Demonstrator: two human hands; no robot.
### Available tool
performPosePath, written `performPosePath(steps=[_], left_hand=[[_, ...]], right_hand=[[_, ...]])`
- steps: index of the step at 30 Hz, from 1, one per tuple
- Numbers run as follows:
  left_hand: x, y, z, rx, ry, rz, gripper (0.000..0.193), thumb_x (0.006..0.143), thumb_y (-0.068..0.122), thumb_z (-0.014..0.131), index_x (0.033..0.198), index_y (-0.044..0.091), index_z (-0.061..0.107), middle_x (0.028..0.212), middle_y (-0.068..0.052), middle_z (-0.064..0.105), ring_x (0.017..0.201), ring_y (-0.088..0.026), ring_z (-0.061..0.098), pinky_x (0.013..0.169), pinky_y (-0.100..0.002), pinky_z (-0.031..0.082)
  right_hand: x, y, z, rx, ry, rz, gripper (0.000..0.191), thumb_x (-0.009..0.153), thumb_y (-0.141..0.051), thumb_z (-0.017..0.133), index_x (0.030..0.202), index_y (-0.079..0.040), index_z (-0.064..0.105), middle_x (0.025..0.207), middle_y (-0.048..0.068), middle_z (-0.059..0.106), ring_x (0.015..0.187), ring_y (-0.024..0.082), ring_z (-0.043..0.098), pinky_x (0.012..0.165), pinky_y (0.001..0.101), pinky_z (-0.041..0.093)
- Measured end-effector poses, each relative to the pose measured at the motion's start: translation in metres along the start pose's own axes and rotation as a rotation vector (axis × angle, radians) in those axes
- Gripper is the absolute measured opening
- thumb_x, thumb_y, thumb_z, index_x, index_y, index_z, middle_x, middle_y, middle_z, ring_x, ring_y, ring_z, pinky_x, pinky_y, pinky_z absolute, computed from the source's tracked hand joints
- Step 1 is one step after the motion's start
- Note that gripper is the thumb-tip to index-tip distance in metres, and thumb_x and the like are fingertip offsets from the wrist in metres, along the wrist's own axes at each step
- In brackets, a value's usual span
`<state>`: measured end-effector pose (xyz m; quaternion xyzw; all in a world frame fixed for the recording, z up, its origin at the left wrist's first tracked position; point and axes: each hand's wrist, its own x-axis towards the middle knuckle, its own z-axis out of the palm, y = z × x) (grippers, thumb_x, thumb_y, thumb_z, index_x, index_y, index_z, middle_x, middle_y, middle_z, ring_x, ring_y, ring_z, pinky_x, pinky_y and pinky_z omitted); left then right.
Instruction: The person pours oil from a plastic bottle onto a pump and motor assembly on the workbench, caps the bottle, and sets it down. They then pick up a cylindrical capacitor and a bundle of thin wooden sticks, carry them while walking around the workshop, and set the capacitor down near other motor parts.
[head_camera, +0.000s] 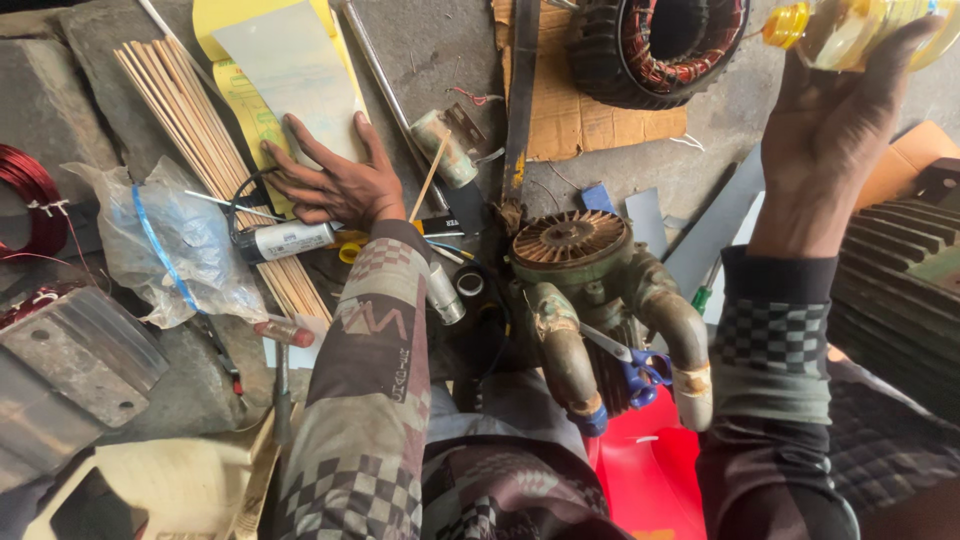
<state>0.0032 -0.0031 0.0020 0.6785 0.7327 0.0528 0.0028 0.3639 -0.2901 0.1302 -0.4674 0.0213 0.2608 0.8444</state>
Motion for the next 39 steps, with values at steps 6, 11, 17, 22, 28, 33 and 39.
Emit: performPosePath(steps=[6,11,17,22,28,33,39], left_hand=[[0.000,0.000,0.002,-0.020,0.045,0.021,0.085,0.093,0.077,0.060,0.160,0.032,0.033,0.167,-0.011,0.020,0.151,-0.046,0.023,0.111,-0.063,0.023],[-0.001,0.000,0.002,-0.012,0.020,-0.003,0.086,0.092,0.077,0.062,0.160,0.032,0.033,0.167,-0.010,0.022,0.150,-0.044,0.024,0.113,-0.063,0.023],[-0.001,0.000,0.002,-0.023,0.035,0.009,0.086,0.093,0.078,0.062,0.160,0.032,0.033,0.167,-0.011,0.021,0.152,-0.044,0.022,0.112,-0.064,0.024],[-0.001,0.000,0.003,-0.016,0.050,0.014,0.086,0.093,0.078,0.062,0.160,0.032,0.033,0.167,-0.011,0.021,0.153,-0.045,0.020,0.112,-0.064,0.024],[0.000,0.000,0.002,-0.014,-0.010,0.002,0.086,0.092,0.077,0.062,0.160,0.032,0.032,0.166,-0.013,0.021,0.152,-0.046,0.018,0.111,-0.064,0.023],[-0.001,0.000,0.002,-0.008,0.006,0.009,0.086,0.094,0.077,0.061,0.161,0.032,0.032,0.167,-0.012,0.020,0.153,-0.045,0.019,0.111,-0.064,0.023],[-0.003,0.000,0.003,-0.030,0.061,0.031,0.086,0.095,0.077,0.061,0.161,0.031,0.032,0.168,-0.011,0.021,0.152,-0.046,0.021,0.112,-0.065,0.024]], right_hand=[[0.034,0.006,0.006,-0.067,-0.054,-0.028,0.038,0.118,-0.031,0.064,0.141,-0.001,0.060,0.123,0.009,0.067,0.110,0.019,0.065,0.103,0.0338,0.052],[0.048,0.010,0.010,-0.054,-0.113,-0.039,0.033,0.116,-0.029,0.064,0.134,-0.001,0.063,0.123,0.009,0.068,0.111,0.021,0.067,0.102,0.0359,0.055],[0.043,0.023,0.042,-0.006,-0.103,-0.009,0.025,0.118,-0.018,0.065,0.134,0.000,0.060,0.122,0.011,0.068,0.109,0.023,0.068,0.100,0.0365,0.056],[0.034,0.033,0.065,-0.056,-0.149,0.034,0.021,0.115,-0.016,0.067,0.131,-0.004,0.060,0.116,0.010,0.070,0.105,0.023,0.070,0.091,0.0366,0.058],[0.041,0.036,0.056,-0.051,-0.161,0.040,0.017,0.114,-0.015,0.067,0.128,-0.006,0.060,0.116,0.008,0.071,0.104,0.020,0.067,0.092,0.0352,0.058],[0.063,0.032,0.041,-0.060,-0.099,-0.010,0.010,0.115,-0.009,0.068,0.122,-0.005,0.060,0.111,0.007,0.069,0.101,0.020,0.067,0.091,0.0339,0.054],[0.068,0.030,0.043,-0.101,-0.108,-0.034,0.010,0.114,-0.008,0.067,0.120,-0.005,0.060,0.110,0.006,0.067,0.103,0.020,0.066,0.093,0.0348,0.055]])
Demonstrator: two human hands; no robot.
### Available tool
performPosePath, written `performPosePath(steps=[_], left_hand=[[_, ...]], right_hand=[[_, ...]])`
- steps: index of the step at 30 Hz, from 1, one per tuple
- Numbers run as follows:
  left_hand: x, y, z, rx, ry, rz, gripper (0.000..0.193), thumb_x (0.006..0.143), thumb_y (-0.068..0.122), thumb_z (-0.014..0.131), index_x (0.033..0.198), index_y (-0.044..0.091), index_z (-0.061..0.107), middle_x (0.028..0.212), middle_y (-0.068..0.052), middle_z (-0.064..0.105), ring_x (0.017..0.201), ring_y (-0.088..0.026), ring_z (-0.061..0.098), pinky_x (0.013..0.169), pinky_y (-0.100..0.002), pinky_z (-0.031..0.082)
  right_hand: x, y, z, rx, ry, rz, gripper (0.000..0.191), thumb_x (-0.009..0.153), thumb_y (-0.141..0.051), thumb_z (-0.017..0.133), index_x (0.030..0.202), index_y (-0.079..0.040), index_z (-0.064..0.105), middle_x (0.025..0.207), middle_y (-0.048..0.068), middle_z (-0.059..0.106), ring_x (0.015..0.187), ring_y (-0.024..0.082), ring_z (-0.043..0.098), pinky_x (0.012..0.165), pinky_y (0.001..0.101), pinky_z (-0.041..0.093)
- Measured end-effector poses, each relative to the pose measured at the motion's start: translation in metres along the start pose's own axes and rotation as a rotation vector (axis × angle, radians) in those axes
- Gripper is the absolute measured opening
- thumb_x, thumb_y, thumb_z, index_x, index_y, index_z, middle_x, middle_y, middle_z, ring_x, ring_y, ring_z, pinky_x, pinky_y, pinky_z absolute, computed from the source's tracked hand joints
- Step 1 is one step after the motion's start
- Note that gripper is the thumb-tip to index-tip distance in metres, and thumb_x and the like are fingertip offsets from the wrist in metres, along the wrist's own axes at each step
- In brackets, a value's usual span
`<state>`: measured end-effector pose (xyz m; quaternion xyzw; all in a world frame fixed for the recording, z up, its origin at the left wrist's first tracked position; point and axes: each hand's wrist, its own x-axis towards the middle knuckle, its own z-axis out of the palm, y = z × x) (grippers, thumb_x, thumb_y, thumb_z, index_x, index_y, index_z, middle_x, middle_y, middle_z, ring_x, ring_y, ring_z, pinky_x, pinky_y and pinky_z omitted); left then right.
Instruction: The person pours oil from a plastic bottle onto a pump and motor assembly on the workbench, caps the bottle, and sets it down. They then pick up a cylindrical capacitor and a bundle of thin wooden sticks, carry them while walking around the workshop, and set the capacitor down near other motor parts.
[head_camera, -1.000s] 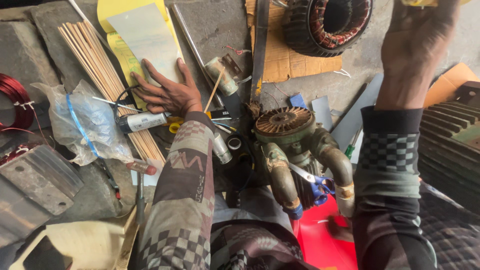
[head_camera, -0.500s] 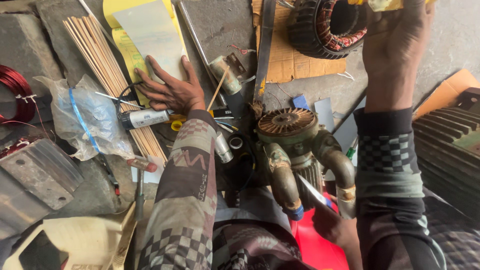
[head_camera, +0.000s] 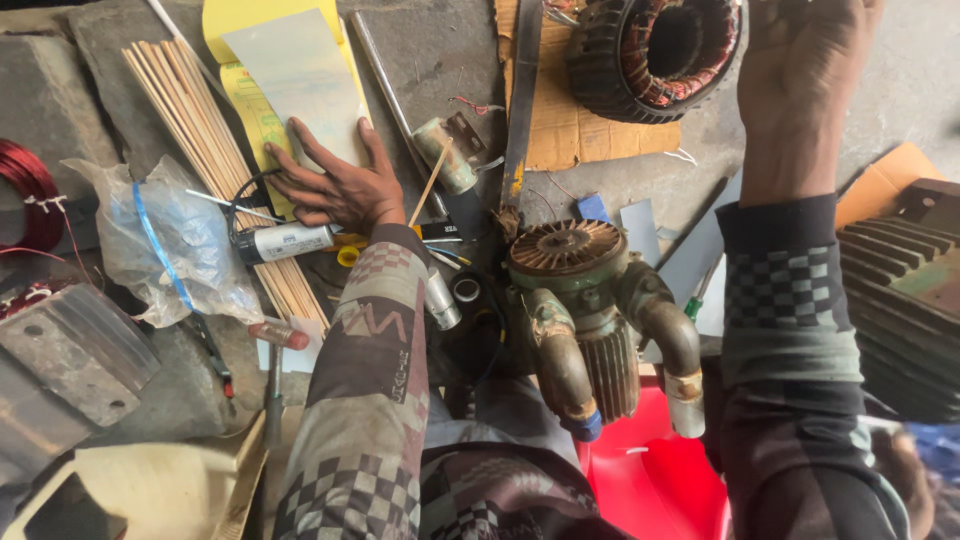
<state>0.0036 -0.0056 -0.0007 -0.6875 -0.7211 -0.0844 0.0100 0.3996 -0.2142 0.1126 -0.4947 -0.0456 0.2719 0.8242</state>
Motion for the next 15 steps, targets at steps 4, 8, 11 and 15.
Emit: performPosePath(steps=[4,8,11,15], left_hand=[[0.000,0.000,-0.001,-0.002,-0.027,-0.014,0.086,0.094,0.077,0.061,0.161,0.030,0.033,0.167,-0.012,0.022,0.151,-0.046,0.022,0.112,-0.065,0.024],[0.002,0.000,0.001,0.003,-0.033,-0.015,0.086,0.093,0.077,0.060,0.160,0.029,0.035,0.166,-0.013,0.023,0.150,-0.046,0.023,0.111,-0.065,0.024],[0.002,-0.002,0.005,-0.012,-0.036,-0.016,0.085,0.094,0.077,0.059,0.160,0.028,0.036,0.167,-0.013,0.023,0.150,-0.046,0.023,0.111,-0.064,0.024],[0.004,-0.004,0.007,-0.025,-0.003,0.005,0.085,0.095,0.078,0.060,0.160,0.028,0.036,0.167,-0.013,0.022,0.150,-0.044,0.022,0.112,-0.065,0.023]], right_hand=[[-0.001,-0.002,0.002,-0.047,0.004,-0.007,0.018,0.107,-0.015,0.065,0.122,-0.008,0.060,0.120,0.007,0.070,0.111,0.021,0.070,0.100,0.0385,0.061],[-0.006,-0.004,-0.004,-0.003,0.060,0.014,0.027,0.112,-0.017,0.067,0.133,-0.004,0.058,0.127,0.011,0.068,0.118,0.025,0.068,0.098,0.0385,0.056],[-0.012,-0.007,-0.009,0.075,0.059,0.032,0.048,0.106,-0.030,0.071,0.143,-0.003,0.055,0.138,0.011,0.065,0.130,0.026,0.067,0.109,0.0411,0.060],[-0.021,-0.009,-0.010,0.225,0.103,0.042,0.074,0.091,-0.041,0.079,0.149,-0.011,0.045,0.143,0.014,0.056,0.130,0.026,0.062,0.110,0.0411,0.061]])
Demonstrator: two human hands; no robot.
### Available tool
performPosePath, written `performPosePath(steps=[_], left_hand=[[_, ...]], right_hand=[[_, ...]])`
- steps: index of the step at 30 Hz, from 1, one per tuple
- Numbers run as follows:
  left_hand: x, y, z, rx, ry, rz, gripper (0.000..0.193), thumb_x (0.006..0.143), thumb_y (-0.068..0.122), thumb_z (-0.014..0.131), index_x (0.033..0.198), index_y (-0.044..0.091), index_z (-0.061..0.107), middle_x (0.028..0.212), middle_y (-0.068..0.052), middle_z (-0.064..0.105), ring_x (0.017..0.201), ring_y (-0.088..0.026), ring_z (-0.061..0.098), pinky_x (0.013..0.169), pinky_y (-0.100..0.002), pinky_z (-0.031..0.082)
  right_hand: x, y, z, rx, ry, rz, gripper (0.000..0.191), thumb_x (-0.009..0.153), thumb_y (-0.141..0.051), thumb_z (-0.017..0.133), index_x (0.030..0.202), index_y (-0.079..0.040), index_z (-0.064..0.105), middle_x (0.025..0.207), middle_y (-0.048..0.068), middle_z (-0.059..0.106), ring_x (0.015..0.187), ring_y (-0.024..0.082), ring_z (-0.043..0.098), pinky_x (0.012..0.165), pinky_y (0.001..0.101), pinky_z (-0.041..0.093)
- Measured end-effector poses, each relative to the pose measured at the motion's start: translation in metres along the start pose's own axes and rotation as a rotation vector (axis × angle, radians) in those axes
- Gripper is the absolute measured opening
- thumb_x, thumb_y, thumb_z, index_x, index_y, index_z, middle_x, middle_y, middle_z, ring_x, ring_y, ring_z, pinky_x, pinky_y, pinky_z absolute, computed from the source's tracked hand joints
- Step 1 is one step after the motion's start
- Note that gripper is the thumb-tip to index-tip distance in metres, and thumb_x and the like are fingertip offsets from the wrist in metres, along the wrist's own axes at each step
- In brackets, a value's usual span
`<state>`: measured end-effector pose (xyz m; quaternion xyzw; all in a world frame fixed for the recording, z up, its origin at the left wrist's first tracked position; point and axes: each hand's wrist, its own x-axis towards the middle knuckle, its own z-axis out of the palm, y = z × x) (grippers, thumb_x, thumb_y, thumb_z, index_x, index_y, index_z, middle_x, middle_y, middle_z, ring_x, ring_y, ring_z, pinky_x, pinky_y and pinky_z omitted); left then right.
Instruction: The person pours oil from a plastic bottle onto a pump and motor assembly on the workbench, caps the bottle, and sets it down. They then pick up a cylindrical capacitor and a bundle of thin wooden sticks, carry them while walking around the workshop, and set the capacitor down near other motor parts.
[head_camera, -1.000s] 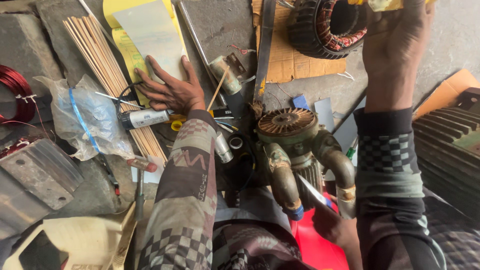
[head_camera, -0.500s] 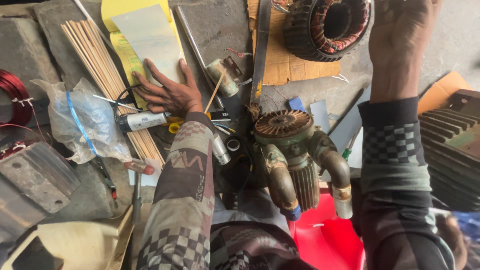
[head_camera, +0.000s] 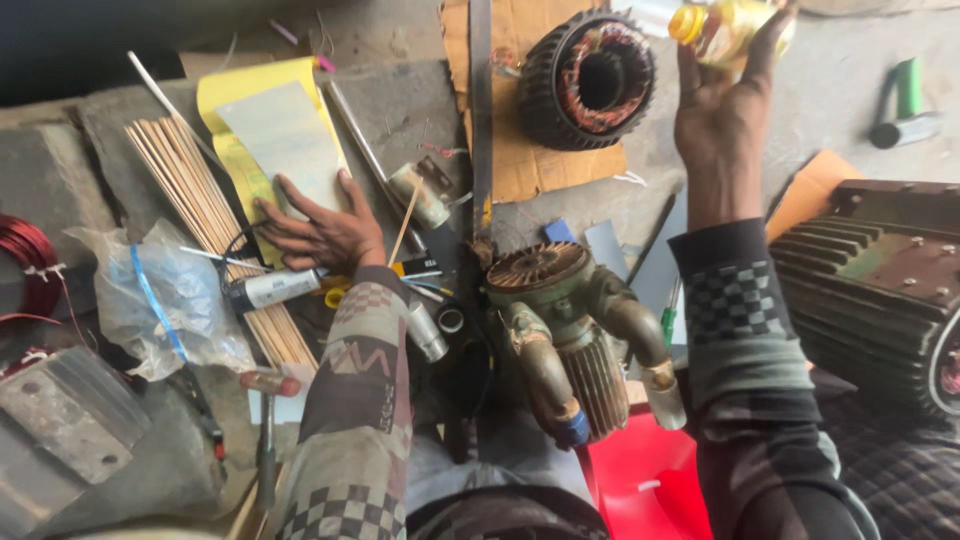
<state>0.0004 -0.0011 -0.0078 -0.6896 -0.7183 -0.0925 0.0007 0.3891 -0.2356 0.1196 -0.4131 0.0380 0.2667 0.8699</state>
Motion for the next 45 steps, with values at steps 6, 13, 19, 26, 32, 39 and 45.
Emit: performPosePath(steps=[6,13,19,26,32,39,45], left_hand=[[0.010,0.002,-0.009,-0.126,-0.095,-0.029,0.089,0.093,0.076,0.061,0.162,0.029,0.030,0.168,-0.015,0.015,0.152,-0.045,0.013,0.111,-0.064,0.022],[0.033,-0.012,-0.039,-0.360,-0.474,-0.056,0.104,0.077,0.066,0.076,0.159,0.029,0.023,0.168,-0.015,0.004,0.151,-0.047,0.002,0.109,-0.070,0.019],[0.055,-0.013,-0.074,-0.082,-0.549,0.229,0.090,0.076,0.053,0.085,0.146,0.016,0.041,0.157,-0.022,0.027,0.143,-0.047,0.023,0.101,-0.073,0.030],[0.002,-0.002,-0.123,-0.269,-0.857,0.752,0.054,0.086,0.036,0.081,0.131,0.014,0.063,0.129,-0.012,0.067,0.125,-0.035,0.061,0.102,-0.053,0.049],[0.003,-0.019,-0.118,-0.406,-1.438,1.213,0.059,0.075,0.026,0.085,0.128,0.014,0.061,0.126,-0.010,0.066,0.116,-0.032,0.063,0.097,-0.043,0.050],[0.050,-0.104,-0.104,0.037,-0.697,1.357,0.041,0.076,0.014,0.079,0.116,0.018,0.068,0.108,-0.009,0.065,0.109,-0.031,0.062,0.083,-0.047,0.051],[0.035,-0.135,-0.087,-0.002,-0.248,1.524,0.028,0.079,0.011,0.067,0.106,0.018,0.069,0.103,-0.004,0.063,0.106,-0.026,0.055,0.080,-0.044,0.047]], right_hand=[[-0.013,0.005,-0.001,0.363,0.239,0.064,0.090,0.084,-0.044,0.079,0.148,0.010,0.045,0.141,0.030,0.053,0.126,0.041,0.064,0.108,0.0476,0.055],[-0.066,-0.009,0.009,0.323,0.299,0.227,0.077,0.076,-0.057,0.077,0.122,0.002,0.060,0.109,0.015,0.060,0.094,0.028,0.064,0.086,0.0417,0.062],[-0.176,-0.057,0.059,0.383,0.061,0.273,0.063,0.087,-0.051,0.077,0.124,-0.002,0.061,0.108,0.013,0.064,0.088,0.021,0.060,0.079,0.0293,0.054],[-0.311,-0.075,0.138,0.615,0.125,0.291,0.063,0.097,-0.051,0.071,0.125,0.003,0.055,0.110,0.019,0.061,0.095,0.025,0.066,0.088,0.0286,0.061],[-0.385,-0.059,0.161,0.657,0.043,0.372,0.071,0.096,-0.056,0.072,0.130,0.003,0.051,0.123,0.019,0.059,0.099,0.024,0.068,0.084,0.0294,0.061],[-0.440,-0.020,0.171,0.612,0.009,0.376,0.077,0.099,-0.061,0.067,0.141,0.002,0.053,0.131,0.012,0.059,0.098,0.019,0.062,0.083,0.0266,0.054],[-0.475,0.019,0.191,0.645,0.098,0.386,0.077,0.097,-0.066,0.067,0.134,0.000,0.055,0.124,0.010,0.060,0.094,0.018,0.060,0.079,0.0244,0.053]])
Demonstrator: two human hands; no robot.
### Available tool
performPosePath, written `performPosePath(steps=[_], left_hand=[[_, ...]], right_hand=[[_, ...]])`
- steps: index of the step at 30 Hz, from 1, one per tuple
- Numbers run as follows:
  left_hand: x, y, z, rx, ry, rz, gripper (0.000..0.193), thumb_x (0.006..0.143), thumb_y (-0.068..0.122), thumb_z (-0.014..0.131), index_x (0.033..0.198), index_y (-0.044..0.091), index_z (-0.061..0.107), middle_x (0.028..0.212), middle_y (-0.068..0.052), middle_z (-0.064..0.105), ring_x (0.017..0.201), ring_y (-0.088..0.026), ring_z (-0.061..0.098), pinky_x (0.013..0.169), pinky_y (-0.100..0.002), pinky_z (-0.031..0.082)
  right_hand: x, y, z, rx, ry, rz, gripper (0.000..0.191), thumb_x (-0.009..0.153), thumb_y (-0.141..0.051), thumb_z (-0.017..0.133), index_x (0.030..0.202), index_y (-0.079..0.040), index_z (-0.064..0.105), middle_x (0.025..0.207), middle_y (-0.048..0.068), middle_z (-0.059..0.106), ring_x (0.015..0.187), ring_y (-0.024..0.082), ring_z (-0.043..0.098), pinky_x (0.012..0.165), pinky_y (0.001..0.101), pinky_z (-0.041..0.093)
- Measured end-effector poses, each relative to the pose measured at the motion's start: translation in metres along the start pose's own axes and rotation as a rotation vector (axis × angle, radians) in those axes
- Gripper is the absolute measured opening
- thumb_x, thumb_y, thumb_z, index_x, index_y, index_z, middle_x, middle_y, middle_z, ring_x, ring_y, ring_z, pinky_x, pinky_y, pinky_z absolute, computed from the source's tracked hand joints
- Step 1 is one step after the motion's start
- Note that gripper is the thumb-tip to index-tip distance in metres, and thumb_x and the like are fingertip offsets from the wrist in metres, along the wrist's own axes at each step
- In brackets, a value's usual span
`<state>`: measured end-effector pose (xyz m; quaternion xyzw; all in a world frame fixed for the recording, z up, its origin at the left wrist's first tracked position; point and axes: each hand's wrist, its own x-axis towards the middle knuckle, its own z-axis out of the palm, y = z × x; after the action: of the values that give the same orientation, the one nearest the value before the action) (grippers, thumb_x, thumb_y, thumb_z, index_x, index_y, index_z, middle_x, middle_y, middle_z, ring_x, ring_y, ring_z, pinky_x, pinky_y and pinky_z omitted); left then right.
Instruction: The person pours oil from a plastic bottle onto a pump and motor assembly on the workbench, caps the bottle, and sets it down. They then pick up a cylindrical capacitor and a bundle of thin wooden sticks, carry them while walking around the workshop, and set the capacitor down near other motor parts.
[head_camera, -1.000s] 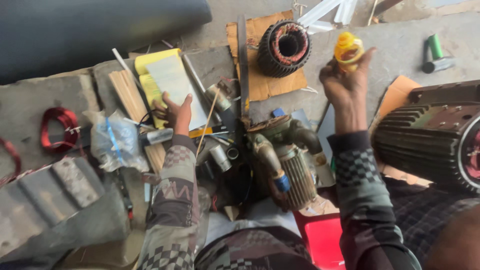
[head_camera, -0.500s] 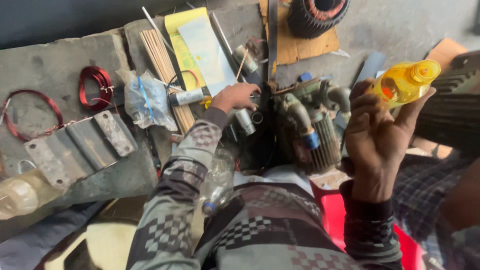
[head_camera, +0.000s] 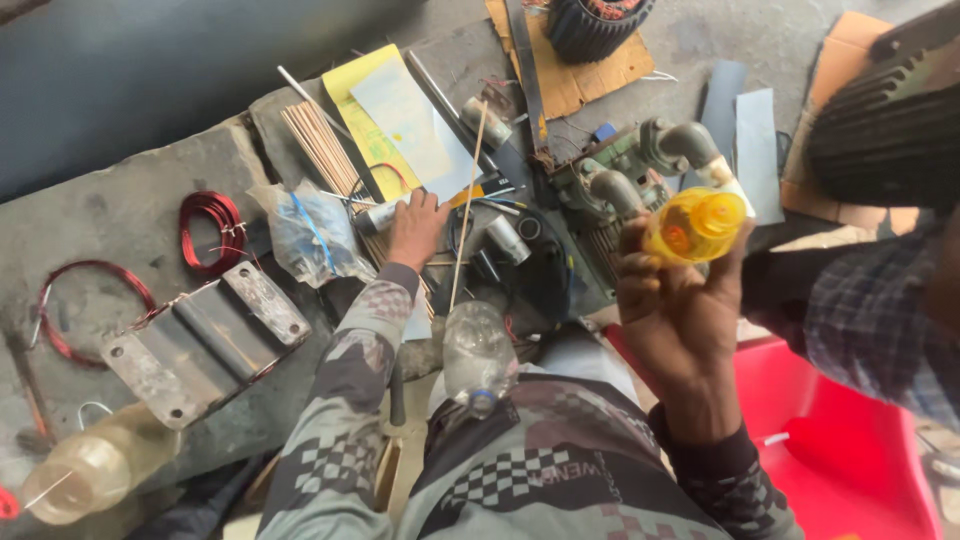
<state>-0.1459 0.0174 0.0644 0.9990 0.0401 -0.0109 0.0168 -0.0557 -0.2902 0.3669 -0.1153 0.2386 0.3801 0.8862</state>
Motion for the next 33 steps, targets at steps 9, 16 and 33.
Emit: performPosePath(steps=[9,16,33], left_hand=[[0.001,0.008,-0.075,-0.748,0.296,-0.225,0.038,0.075,0.017,0.085,0.112,0.010,0.077,0.101,-0.011,0.063,0.100,-0.035,0.060,0.085,-0.045,0.050],[-0.004,0.065,-0.226,-1.669,0.515,-0.424,0.028,0.084,0.015,0.085,0.108,0.008,0.070,0.109,-0.006,0.075,0.102,-0.017,0.069,0.091,-0.032,0.054],[-0.049,0.137,-0.324,-2.139,0.745,-0.333,0.032,0.091,0.006,0.080,0.122,0.006,0.074,0.133,-0.014,0.072,0.124,-0.020,0.066,0.112,-0.036,0.050]], right_hand=[[-0.007,0.026,-0.032,-0.085,0.048,-0.055,0.070,0.096,-0.062,0.068,0.130,-0.002,0.059,0.118,0.012,0.063,0.085,0.016,0.061,0.071,0.0236,0.052],[0.030,0.044,-0.038,-0.216,0.090,0.061,0.063,0.092,-0.057,0.068,0.126,-0.004,0.060,0.106,0.011,0.067,0.088,0.019,0.068,0.076,0.0253,0.058],[0.001,0.058,-0.002,-0.636,-0.315,-0.094,0.049,0.102,-0.036,0.063,0.139,-0.009,0.047,0.129,0.009,0.061,0.108,0.021,0.067,0.090,0.0327,0.057]])
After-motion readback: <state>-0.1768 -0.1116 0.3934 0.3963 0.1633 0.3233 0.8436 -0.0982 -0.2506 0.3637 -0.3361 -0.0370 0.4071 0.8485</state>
